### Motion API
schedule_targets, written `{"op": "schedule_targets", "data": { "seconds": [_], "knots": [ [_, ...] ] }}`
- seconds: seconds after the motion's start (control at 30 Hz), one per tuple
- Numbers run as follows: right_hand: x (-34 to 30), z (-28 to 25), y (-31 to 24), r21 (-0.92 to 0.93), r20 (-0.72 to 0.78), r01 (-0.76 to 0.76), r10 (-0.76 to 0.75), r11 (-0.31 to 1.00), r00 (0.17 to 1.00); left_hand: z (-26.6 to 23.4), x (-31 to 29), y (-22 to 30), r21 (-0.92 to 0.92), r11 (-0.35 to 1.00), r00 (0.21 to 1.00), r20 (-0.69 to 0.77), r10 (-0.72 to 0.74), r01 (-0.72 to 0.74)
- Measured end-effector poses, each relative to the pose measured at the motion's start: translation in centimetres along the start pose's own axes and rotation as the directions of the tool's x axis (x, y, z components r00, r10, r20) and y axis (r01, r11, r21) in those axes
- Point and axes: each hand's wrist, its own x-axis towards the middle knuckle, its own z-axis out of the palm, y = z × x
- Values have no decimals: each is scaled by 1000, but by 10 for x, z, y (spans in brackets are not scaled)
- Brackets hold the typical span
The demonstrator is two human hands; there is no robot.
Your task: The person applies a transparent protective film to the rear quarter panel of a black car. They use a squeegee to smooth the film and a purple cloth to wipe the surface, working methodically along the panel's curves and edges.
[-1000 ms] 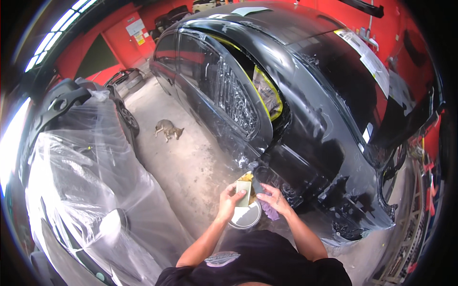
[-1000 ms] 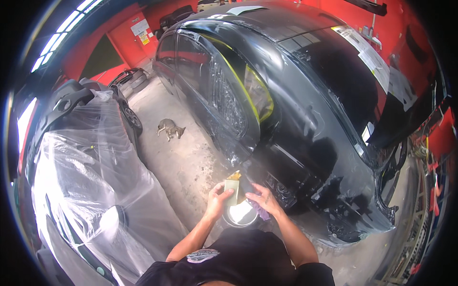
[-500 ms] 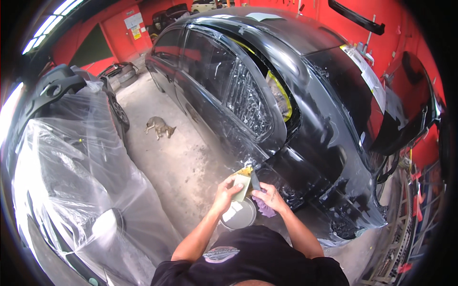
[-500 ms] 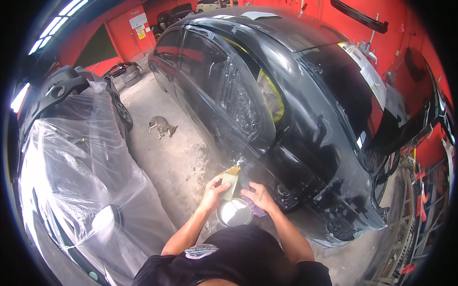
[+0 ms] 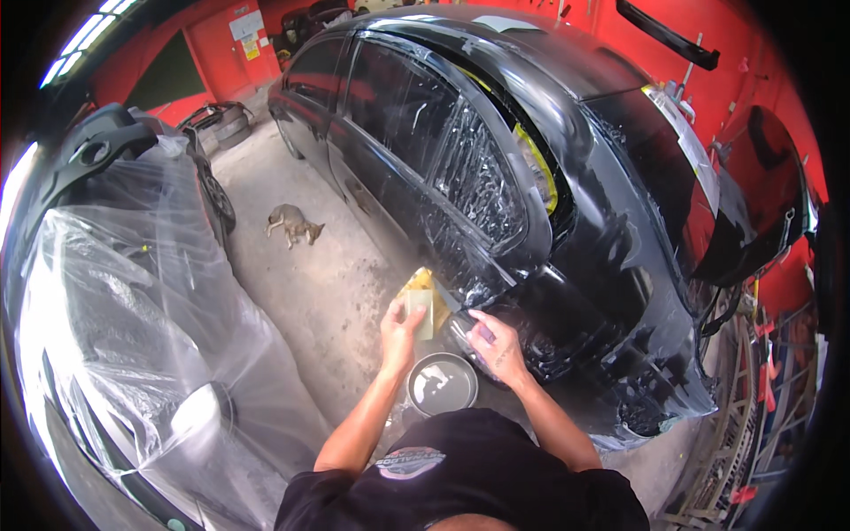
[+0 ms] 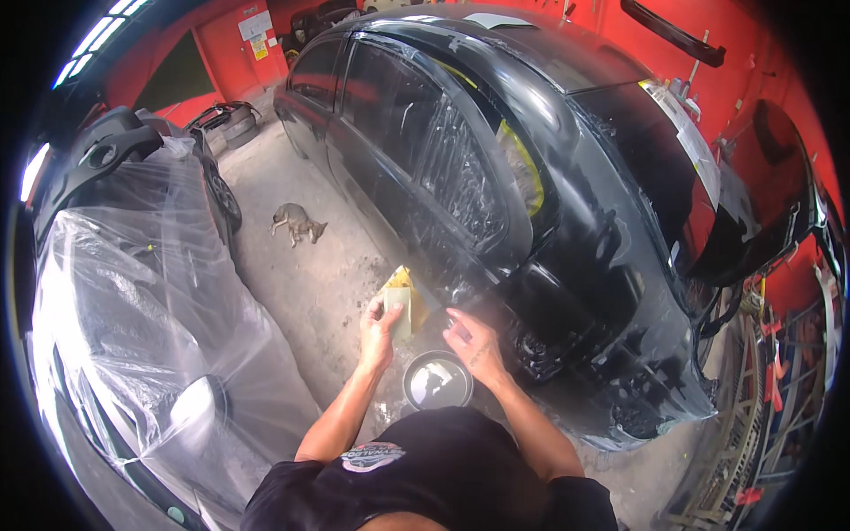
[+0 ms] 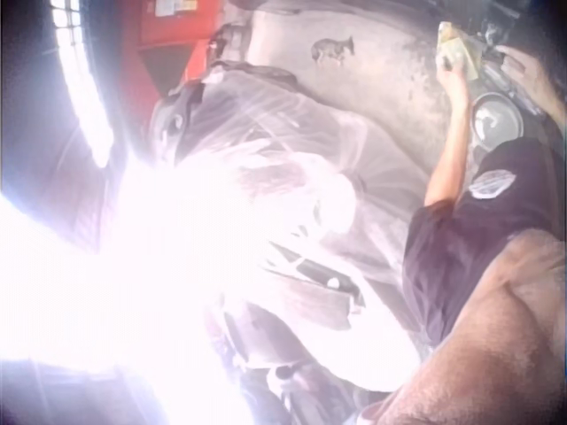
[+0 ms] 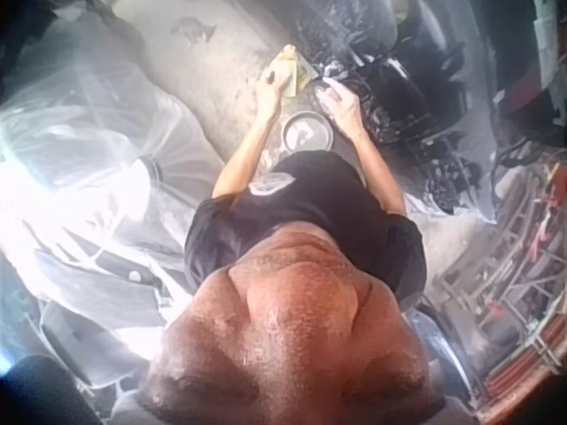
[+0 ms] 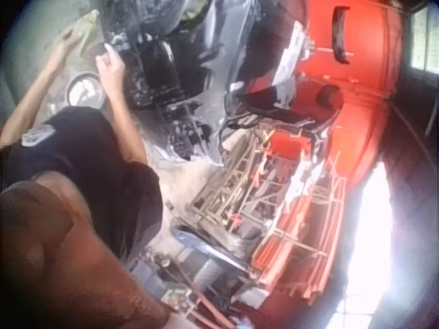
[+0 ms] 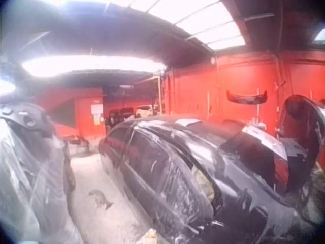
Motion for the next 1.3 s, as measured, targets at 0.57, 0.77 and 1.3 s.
{"op": "schedule_targets", "data": {
  "seconds": [0.57, 0.77, 1.3],
  "knots": [
    [12, -7, -19, 188, -29, 70, -65, 980, 997, 57, -24, -9, 331, 900, 952, 204, 227, -285],
    [7, -40, -10, 436, 141, -38, -27, 899, 990, 50, -27, 5, 209, 929, 951, 120, 284, -304],
    [-12, -78, 5, 468, 259, -50, -83, 883, 962, 74, -54, 1, -155, 988, 997, 70, 19, -8]
  ]
}}
